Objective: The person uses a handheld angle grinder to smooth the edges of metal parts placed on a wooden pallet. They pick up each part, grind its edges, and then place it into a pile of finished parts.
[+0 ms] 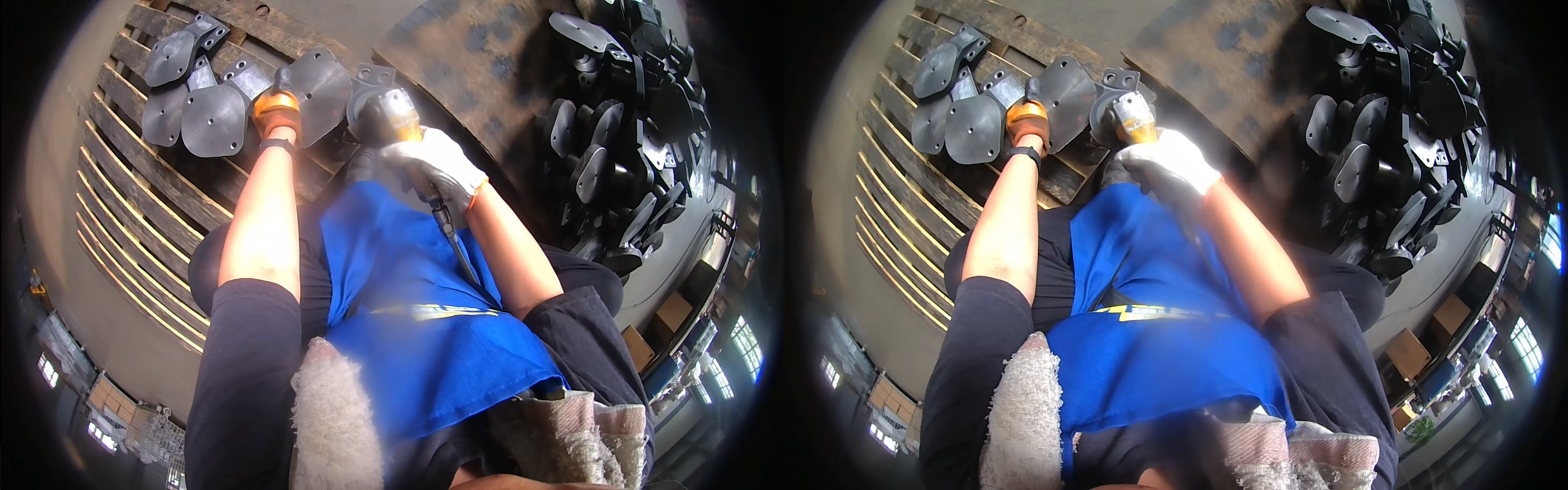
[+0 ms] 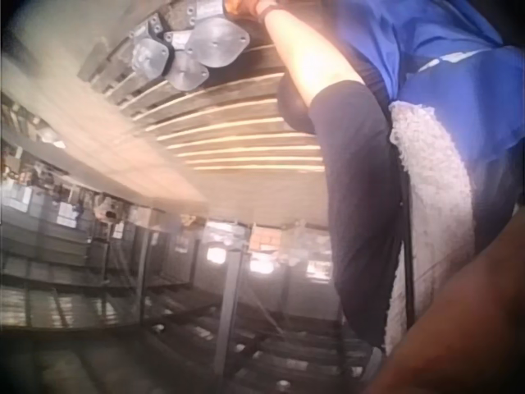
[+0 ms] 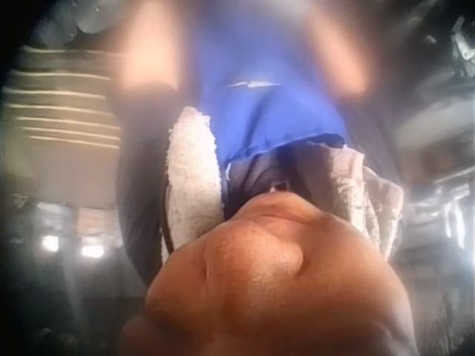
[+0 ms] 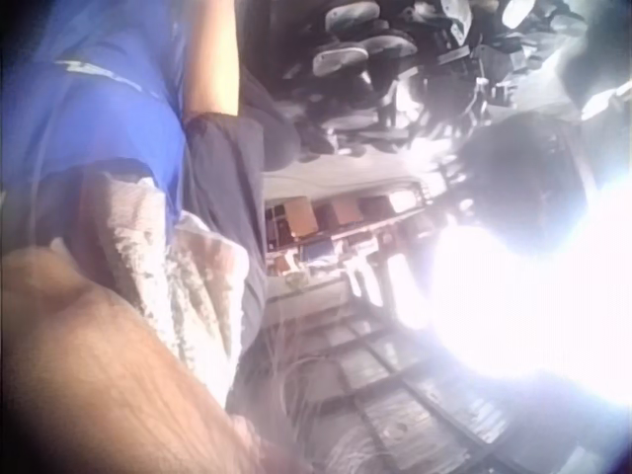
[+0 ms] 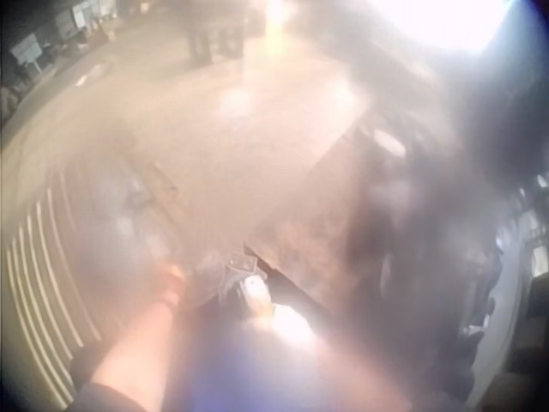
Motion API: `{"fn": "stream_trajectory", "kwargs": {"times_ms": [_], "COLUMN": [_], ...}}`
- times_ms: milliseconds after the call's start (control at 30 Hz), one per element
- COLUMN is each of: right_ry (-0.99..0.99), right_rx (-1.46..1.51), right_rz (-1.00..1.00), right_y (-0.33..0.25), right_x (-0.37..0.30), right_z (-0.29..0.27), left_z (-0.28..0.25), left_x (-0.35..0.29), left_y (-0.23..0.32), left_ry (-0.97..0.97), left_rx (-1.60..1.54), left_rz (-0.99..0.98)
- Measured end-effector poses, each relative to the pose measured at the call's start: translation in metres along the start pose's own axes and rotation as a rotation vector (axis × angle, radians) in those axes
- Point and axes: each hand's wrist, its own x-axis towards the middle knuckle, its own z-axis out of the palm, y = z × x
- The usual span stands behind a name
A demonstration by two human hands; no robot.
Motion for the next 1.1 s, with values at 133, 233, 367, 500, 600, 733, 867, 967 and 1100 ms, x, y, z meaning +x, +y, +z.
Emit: {"fn": "stream_trajectory", "kwargs": {"times_ms": [133,233,367,500,600,733,867,967,1100], "right_ry": [0.004,-0.009,0.003,0.034,0.038,0.038,0.036,-0.017,-0.028], "right_rx": [0.009,0.028,-0.056,-0.015,-0.017,-0.032,-0.005,0.064,0.104], "right_rz": [0.029,0.022,0.093,0.012,-0.051,-0.003,-0.012,-0.051,-0.033], "right_y": [-0.004,0.010,0.020,0.034,0.038,0.027,0.034,0.016,0.012], "right_x": [-0.008,-0.014,-0.028,-0.023,-0.014,-0.007,-0.017,-0.007,-0.008], "right_z": [0.001,0.006,-0.001,-0.007,-0.011,-0.012,-0.009,-0.006,-0.011], "left_z": [0.017,0.011,0.005,0.002,-0.003,0.016,0.000,-0.005,-0.011], "left_x": [0.015,0.014,0.004,0.000,-0.005,0.025,-0.010,0.000,-0.008], "left_y": [-0.019,-0.013,-0.006,-0.001,0.002,-0.034,0.007,-0.001,0.005], "left_ry": [0.011,-0.012,-0.013,0.026,-0.001,0.002,-0.018,-0.018,-0.062], "left_rx": [-0.033,-0.023,0.099,0.008,-0.020,0.857,-0.052,0.249,0.206], "left_rz": [0.030,0.057,0.127,0.097,0.035,0.608,0.049,0.132,0.093]}}
